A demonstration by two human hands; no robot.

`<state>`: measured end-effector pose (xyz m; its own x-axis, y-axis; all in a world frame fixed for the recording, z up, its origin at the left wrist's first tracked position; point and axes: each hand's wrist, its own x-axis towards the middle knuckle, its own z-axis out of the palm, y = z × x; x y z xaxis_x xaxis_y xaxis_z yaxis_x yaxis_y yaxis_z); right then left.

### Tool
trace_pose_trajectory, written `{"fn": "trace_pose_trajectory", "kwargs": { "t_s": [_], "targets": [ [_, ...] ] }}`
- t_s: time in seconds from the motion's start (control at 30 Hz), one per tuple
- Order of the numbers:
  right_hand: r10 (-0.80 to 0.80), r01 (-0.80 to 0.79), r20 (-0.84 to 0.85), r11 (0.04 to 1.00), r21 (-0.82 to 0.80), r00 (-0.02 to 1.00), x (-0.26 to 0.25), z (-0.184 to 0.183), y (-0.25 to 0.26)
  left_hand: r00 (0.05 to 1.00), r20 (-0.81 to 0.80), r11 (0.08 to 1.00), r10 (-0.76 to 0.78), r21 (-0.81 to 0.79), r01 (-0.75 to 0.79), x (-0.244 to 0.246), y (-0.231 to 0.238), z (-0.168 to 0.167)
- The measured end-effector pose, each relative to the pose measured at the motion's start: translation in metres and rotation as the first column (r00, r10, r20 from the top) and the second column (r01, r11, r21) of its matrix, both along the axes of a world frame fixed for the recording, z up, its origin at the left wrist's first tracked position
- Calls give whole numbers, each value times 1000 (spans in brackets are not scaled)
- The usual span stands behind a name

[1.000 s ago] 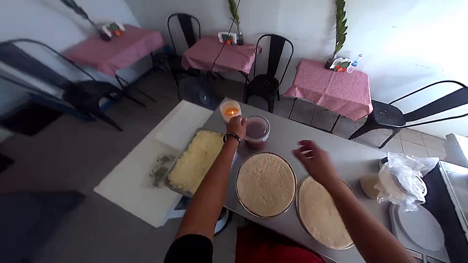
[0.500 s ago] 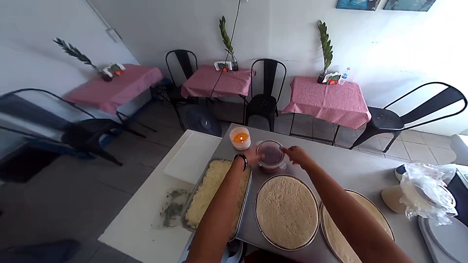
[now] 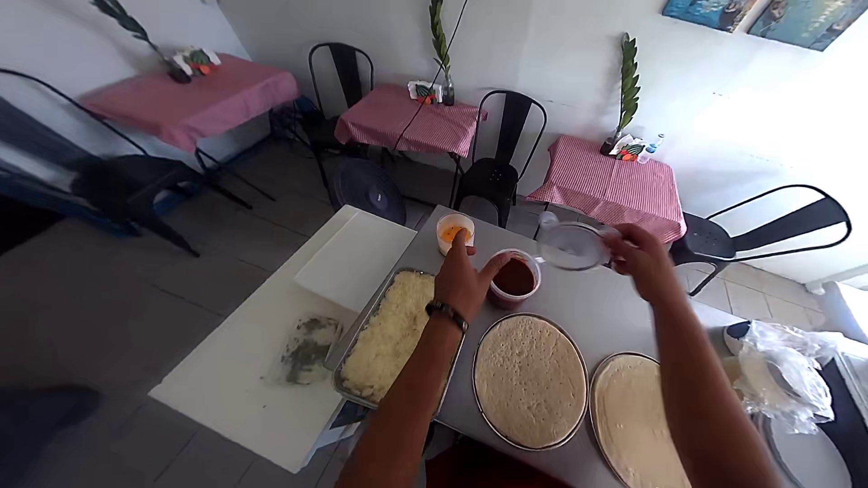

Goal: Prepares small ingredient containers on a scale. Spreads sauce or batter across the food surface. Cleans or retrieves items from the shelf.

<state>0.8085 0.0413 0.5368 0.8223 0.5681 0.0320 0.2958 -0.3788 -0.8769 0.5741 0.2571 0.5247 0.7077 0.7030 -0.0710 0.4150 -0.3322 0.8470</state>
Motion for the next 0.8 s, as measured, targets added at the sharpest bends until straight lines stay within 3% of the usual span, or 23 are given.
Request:
{"fn": "trace_pose_trajectory", "kwargs": {
  "t_s": [0.1,0.23,0.3,0.4,0.5,0.57,0.67,0.73,0.8],
  "targets": [
    [83,17,381,968,-251,921,1,-34,-40,984,176,995,-15,99,-3,-69,-23,-8],
    [298,-39,409,845,-533,862,-8,-154,-67,963,263,995,-59,89,37,-166,-60,-57],
    [369,-66,390,792,-607,844,-13,-187,-79,977,213,999,-22,50,11,-214,-84,-75],
    [362,-61,263,681,-730,895,-40,-166,-86,993,94,997,76,-26,-74,-289,-131,-96],
    [322,-18,404,801,-599,856,-125,-118,-101,973,-24,969,228,-93,-230,-356,-189,-140],
    [315,-127,466,911,-391,827,-207,-112,-119,930,-130,913,343,-187,-363,-388,-233,-188],
    [479,-466,96,875,-132,872,-323,-161,-151,865,-344,751,366,-440,-493,-413,-283,-283],
    [497,-526,-237,847,-76,835,-370,-227,-163,834,-531,651,147,-583,-486,-418,-307,-366],
    [317,-390,-529,920,-29,787,-380,-299,-165,753,-635,627,-173,-661,-413,-418,-331,-450]
  ]
}}
